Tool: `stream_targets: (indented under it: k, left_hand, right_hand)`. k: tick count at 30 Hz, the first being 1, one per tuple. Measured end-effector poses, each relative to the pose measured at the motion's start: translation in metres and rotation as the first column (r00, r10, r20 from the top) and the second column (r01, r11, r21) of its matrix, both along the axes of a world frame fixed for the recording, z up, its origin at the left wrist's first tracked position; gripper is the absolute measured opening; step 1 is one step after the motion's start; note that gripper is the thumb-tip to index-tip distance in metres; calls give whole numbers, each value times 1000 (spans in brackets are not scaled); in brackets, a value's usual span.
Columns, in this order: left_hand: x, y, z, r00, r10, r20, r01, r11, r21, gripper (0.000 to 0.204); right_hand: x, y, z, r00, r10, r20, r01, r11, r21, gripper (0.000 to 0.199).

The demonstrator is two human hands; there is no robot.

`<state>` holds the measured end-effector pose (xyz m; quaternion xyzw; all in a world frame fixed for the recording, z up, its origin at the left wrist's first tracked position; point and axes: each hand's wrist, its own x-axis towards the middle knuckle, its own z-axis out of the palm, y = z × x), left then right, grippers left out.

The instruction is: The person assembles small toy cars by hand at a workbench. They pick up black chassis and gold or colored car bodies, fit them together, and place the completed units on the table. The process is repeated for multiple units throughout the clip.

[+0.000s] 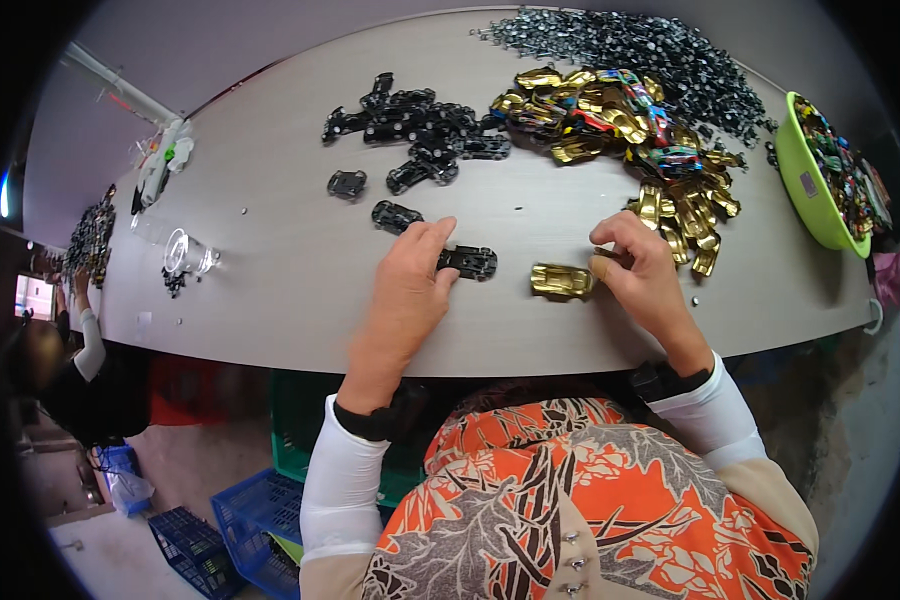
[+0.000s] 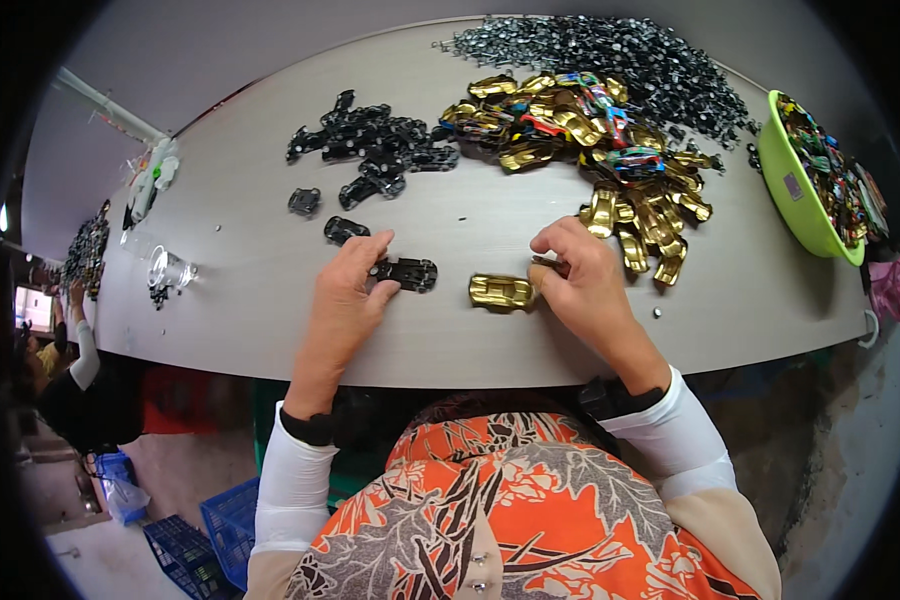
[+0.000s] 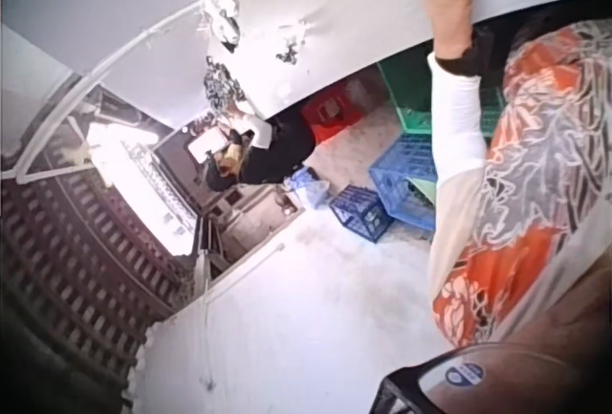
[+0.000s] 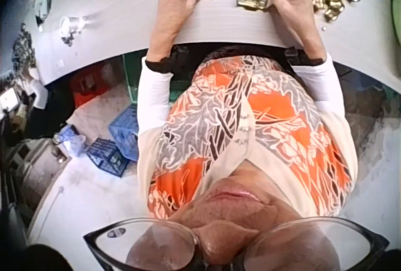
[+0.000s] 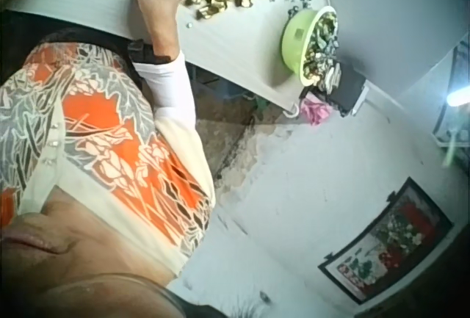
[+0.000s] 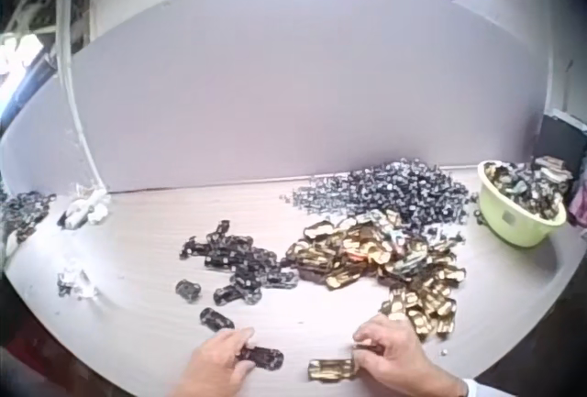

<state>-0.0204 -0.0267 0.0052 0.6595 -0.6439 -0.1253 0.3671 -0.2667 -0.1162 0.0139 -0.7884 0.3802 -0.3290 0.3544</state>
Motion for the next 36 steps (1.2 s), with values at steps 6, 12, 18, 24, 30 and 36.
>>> stream_targets:
  k: [6,12,18,24,30,36]
  left_hand:
    - [5,7,-2,977,78,-201,-74,997,25,42]
    - [18,15,-20,810,190,-554,-232,973,-5,29]
    - [38,35,-22,762,338,-553,-402,915,5,24]
    - [28,49,-21,587,237,-774,-334,942,34,24]
    - [13,85,6,308,122,-944,-232,971,50,22]
    - [-13,148,-35,531,357,-768,-25,913,407,11]
  right_hand:
    - [11,18,7,978,189,-86,-201,967,-156,27]
    - [16,29,-3,948,179,-262,-255,921,-295,33]
    - [18,25,-8,968,137,-210,-194,939,-282,28]
    - [21,27,-13,989,99,-112,-122,968,-221,28]
    - [21,27,-17,992,78,-100,-102,959,-266,27]
    - [21,31,-19,993,62,-105,-89,957,-276,27]
